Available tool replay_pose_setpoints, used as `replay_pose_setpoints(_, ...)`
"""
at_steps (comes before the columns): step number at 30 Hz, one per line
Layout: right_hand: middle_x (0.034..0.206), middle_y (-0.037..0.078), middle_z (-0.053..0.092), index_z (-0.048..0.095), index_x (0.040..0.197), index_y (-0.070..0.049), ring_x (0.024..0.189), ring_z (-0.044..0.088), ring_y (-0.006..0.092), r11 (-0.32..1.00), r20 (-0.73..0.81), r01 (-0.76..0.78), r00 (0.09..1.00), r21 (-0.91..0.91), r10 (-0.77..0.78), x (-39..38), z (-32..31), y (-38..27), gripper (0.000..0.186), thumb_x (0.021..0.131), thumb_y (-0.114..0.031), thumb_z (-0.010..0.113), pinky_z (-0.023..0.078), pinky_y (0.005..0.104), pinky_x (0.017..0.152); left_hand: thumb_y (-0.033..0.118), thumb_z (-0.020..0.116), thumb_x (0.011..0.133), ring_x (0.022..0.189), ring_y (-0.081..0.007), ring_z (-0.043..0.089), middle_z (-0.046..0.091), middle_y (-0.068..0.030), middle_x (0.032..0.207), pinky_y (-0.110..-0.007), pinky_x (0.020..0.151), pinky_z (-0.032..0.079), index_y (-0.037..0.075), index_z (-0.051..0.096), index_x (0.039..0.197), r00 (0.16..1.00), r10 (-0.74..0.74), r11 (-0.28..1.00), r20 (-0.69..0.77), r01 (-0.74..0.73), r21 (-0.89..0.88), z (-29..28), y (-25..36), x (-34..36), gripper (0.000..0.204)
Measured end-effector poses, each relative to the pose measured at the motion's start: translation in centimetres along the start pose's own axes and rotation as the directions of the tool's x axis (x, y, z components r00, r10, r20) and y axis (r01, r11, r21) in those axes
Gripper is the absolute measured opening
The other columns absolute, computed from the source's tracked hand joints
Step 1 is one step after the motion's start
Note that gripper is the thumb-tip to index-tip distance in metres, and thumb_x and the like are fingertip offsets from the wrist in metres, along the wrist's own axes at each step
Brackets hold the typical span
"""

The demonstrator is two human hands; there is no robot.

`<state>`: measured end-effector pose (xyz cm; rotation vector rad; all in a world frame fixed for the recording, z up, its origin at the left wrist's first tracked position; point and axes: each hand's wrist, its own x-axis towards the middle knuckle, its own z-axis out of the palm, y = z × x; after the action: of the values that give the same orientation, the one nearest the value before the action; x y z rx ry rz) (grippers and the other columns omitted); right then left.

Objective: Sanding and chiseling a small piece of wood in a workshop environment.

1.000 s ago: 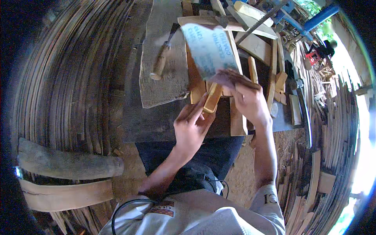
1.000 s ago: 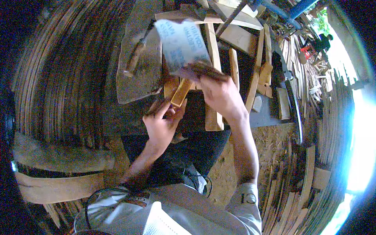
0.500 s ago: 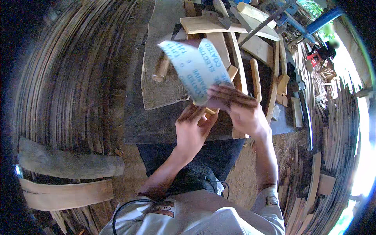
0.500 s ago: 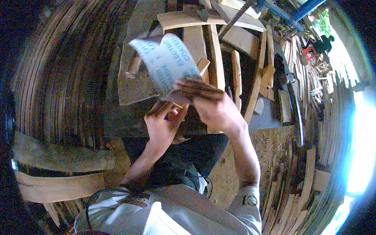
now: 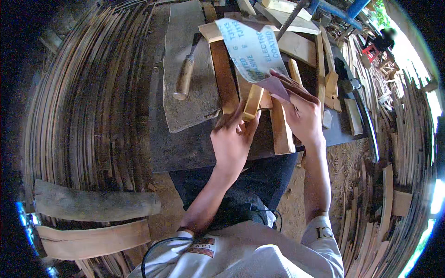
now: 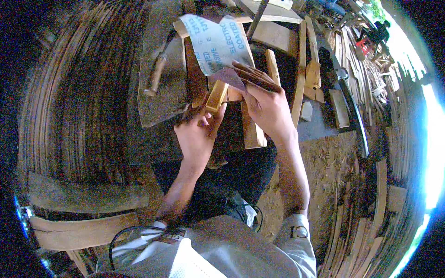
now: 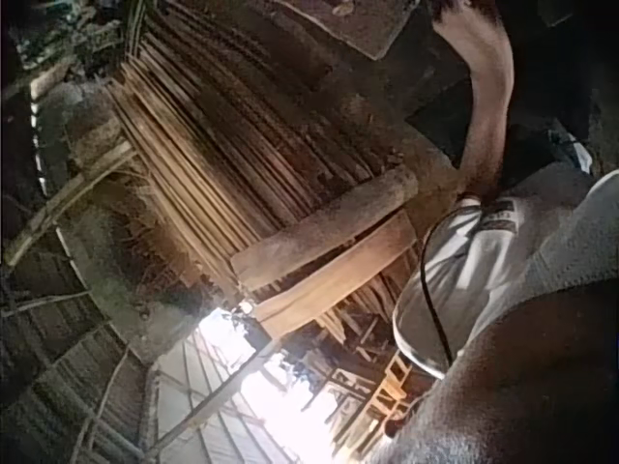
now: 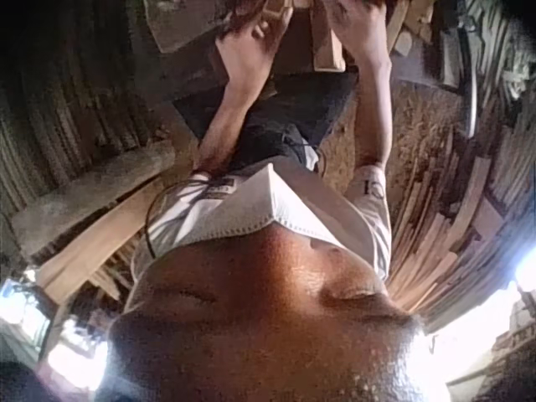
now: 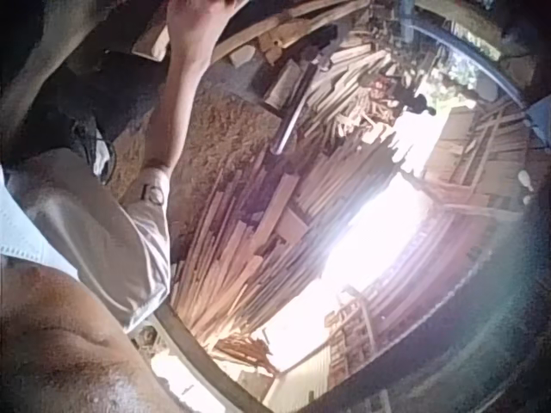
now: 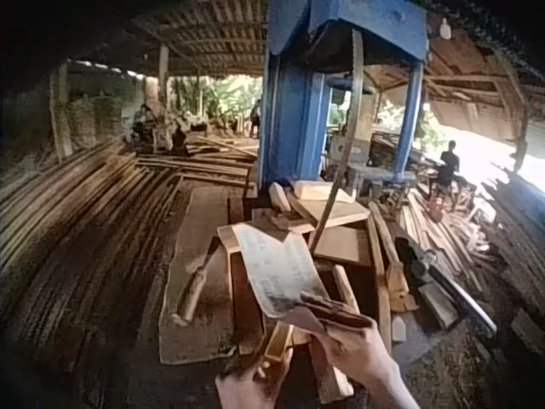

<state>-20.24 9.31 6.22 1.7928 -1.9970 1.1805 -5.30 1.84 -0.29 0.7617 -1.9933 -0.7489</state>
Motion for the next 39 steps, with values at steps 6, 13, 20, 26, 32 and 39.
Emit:
replay_pose_setpoints(6, 0.122, 0.015, 0.067, 0.07, 0.105, 0.002, 0.119, 0.061, 0.0339, 0.993, -0.074, 0.114, 0.991, 0.004, -0.113, -0.8, -0.8, -0.4, 0.026, 0.079, 0.006, 0.066, 0.049, 0.0425, 0.099, 0.027, 0.08, 0.08, 0.06, -0.0198, 0.06, 0.062, -0.0116, 0.072, -0.034, 0.056, 0.051, -0.002, 0.061, 0.126, 0.997, 0.045, 0.993, 0.059, -0.051, 0.106, -2.3, 1.0, 0.2, 0.057)
replay_pose_setpoints(13, 0.116, 0.014, 0.07, 0.063, 0.073, 0.002, 0.118, 0.062, 0.0321, 0.975, -0.063, 0.176, 0.981, -0.139, -0.186, -0.7, -2.2, -2.1, 0.011, 0.071, 0.0, 0.073, 0.049, 0.0426, 0.094, 0.007, 0.081, 0.076, 0.122, -0.0345, 0.058, 0.061, -0.0162, 0.133, -0.041, 0.101, 0.049, -0.001, 0.059, 0.13, 0.883, 0.467, 0.87, -0.048, -0.449, 0.203, -9.0, 0.0, 1.6, 0.059)
replay_pose_setpoints(20, 0.126, 0.009, 0.066, 0.067, 0.077, -0.001, 0.118, 0.059, 0.0314, 0.968, -0.05, 0.249, 0.967, -0.027, -0.25, -0.9, -0.9, -3.9, 0.017, 0.061, -0.002, 0.075, 0.048, 0.044, 0.096, 0.001, 0.074, 0.075, 0.127, -0.0245, 0.056, 0.062, -0.0078, 0.132, -0.042, 0.11, 0.042, 0.009, 0.066, 0.125, 0.694, 0.598, 0.707, 0.4, -0.692, 0.144, -9.8, -0.4, 6.1, 0.052)
replay_pose_setpoints(26, 0.139, 0.021, 0.054, 0.046, 0.14, 0.004, 0.128, 0.052, 0.0376, 0.98, -0.442, -0.198, 0.876, 0.032, 0.192, -2.8, 2.3, -6.3, 0.089, 0.067, -0.022, 0.09, 0.041, 0.045, 0.107, 0.002, 0.074, 0.074, 0.088, -0.0278, 0.065, 0.067, -0.0113, 0.098, -0.035, 0.078, 0.052, 0.005, 0.072, 0.093, 0.813, 0.522, 0.783, 0.257, -0.576, 0.235, -9.6, -0.7, 7.4, 0.019)
replay_pose_setpoints(32, 0.142, 0.026, 0.048, 0.047, 0.136, 0.006, 0.127, 0.05, 0.0383, 0.897, -0.264, -0.441, 0.869, -0.031, 0.418, -4.6, 6.9, -6.6, 0.08, 0.075, -0.035, 0.081, 0.043, 0.0445, 0.106, 0.011, 0.078, 0.08, 0.047, -0.0277, 0.056, 0.061, -0.0136, 0.061, -0.036, 0.047, 0.044, 0.002, 0.068, 0.066, 0.753, 0.575, 0.775, 0.319, -0.626, 0.081, -6.8, -1.3, 9.5, 0.019)
replay_pose_setpoints(39, 0.108, 0.017, 0.066, 0.067, 0.108, 0.002, 0.105, 0.062, 0.0343, 0.882, -0.391, -0.471, 0.812, 0.002, 0.434, -4.1, 8.0, -6.2, 0.046, 0.072, -0.022, 0.082, 0.05, 0.042, 0.092, 0.006, 0.065, 0.088, 0.119, -0.0294, 0.06, 0.056, -0.0143, 0.137, -0.038, 0.101, 0.051, -0.005, 0.068, 0.093, 0.534, 0.575, 0.762, 0.62, -0.625, -0.169, -5.0, -1.5, 10.4, 0.012)
